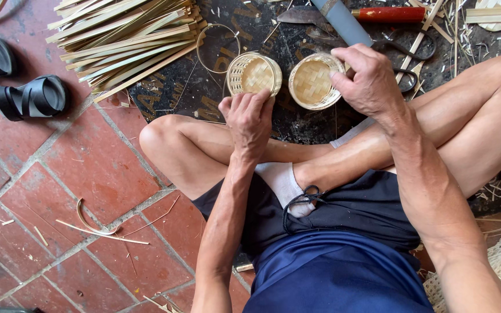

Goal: The person sits on the floor assembling woven bamboo basket bodies. They fit a woven cylinder over a round bamboo base, press a bamboo rim ring around the top edge, trim excess material with scissors, and sort and align flat bamboo strips.

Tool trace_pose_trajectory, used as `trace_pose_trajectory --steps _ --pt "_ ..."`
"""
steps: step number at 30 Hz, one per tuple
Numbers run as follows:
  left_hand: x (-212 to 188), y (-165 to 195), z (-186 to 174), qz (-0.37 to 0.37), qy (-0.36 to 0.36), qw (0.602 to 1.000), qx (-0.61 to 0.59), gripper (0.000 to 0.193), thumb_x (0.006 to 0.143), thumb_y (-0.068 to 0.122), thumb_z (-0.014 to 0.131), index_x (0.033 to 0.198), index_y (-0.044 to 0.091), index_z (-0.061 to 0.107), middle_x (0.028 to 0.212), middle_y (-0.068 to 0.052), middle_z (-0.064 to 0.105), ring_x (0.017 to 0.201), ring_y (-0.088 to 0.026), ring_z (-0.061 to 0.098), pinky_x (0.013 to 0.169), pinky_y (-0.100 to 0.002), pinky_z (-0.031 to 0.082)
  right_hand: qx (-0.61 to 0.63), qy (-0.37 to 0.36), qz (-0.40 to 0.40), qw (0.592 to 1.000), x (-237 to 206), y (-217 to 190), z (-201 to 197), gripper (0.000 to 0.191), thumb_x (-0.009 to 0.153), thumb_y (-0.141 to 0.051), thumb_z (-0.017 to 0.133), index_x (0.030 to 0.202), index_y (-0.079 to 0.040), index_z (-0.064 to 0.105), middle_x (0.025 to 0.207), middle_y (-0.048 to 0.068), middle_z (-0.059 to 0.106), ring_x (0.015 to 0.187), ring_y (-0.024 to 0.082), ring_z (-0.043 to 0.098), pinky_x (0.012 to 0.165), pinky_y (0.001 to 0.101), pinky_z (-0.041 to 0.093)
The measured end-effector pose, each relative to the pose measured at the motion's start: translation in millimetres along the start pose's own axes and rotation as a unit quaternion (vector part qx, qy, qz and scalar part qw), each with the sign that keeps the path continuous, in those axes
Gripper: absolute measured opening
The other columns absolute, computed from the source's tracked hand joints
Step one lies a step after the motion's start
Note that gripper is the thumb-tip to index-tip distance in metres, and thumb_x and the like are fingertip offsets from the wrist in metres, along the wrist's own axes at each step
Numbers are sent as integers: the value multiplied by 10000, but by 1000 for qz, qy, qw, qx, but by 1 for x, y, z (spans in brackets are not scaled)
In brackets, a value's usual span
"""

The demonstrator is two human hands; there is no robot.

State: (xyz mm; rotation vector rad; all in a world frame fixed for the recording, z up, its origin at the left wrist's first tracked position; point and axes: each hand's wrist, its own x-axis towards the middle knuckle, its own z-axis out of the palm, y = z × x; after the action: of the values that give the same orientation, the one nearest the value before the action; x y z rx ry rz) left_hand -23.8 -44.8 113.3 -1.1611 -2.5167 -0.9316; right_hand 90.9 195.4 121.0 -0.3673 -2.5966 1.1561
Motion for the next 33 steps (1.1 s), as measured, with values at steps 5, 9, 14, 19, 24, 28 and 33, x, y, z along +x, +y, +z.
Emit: trace_pose_trajectory --steps 5,9,14,19,24,28,33 --pt "-17 -13 -5 -145 48 957 -247 189 926 76 783 1096 83 700 934 -17 693 876 -139 646 855 -320 486 -30 82 -13 996 -2 7 -4 199 1005 -60 741 1175 39 711 1072 165 722 856 249 702 752 365 574" --pt "-34 -21 -10 -331 64 797 -500 208 990 75 713 1189 19 691 1051 -33 716 941 -96 663 859 -243 554 -18 76 -4 997 0 7 1 198 1034 -99 732 1183 30 712 1012 150 710 812 244 692 683 353 551" --pt "-49 -30 -9 -340 89 794 -496 234 984 42 722 1202 -28 671 1054 -37 706 934 -83 649 856 -210 542 -12 80 0 997 -4 4 2 305 1036 -209 777 1172 48 685 946 154 687 733 234 674 640 369 533" --pt "-60 -24 -6 -316 38 849 -423 209 975 28 735 1165 -34 674 988 -6 685 890 -53 619 805 -183 511 9 176 50 983 -13 0 -11 193 1038 -158 737 1131 8 708 880 132 707 721 241 688 619 367 536" --pt "-58 -18 -12 -327 -1 861 -390 176 985 74 747 1129 -11 693 914 8 671 801 -45 569 715 -186 468 9 221 43 974 -25 -1 -8 115 997 -107 716 1072 -20 718 880 143 716 746 278 714 641 376 558" --pt "-53 -8 -18 -247 -47 926 -282 152 937 73 796 1057 32 711 887 -18 667 794 -107 588 696 -253 491 10 213 31 977 -33 1 -7 119 973 -111 720 1041 -14 711 860 153 710 756 313 714 634 394 556" --pt "-53 -1 -19 -28 39 991 -125 186 871 74 818 998 74 682 945 -52 702 905 -228 649 923 -394 446 25 247 30 968 -30 -9 -7 109 947 -127 727 998 -32 715 861 144 723 750 301 727 625 386 570"
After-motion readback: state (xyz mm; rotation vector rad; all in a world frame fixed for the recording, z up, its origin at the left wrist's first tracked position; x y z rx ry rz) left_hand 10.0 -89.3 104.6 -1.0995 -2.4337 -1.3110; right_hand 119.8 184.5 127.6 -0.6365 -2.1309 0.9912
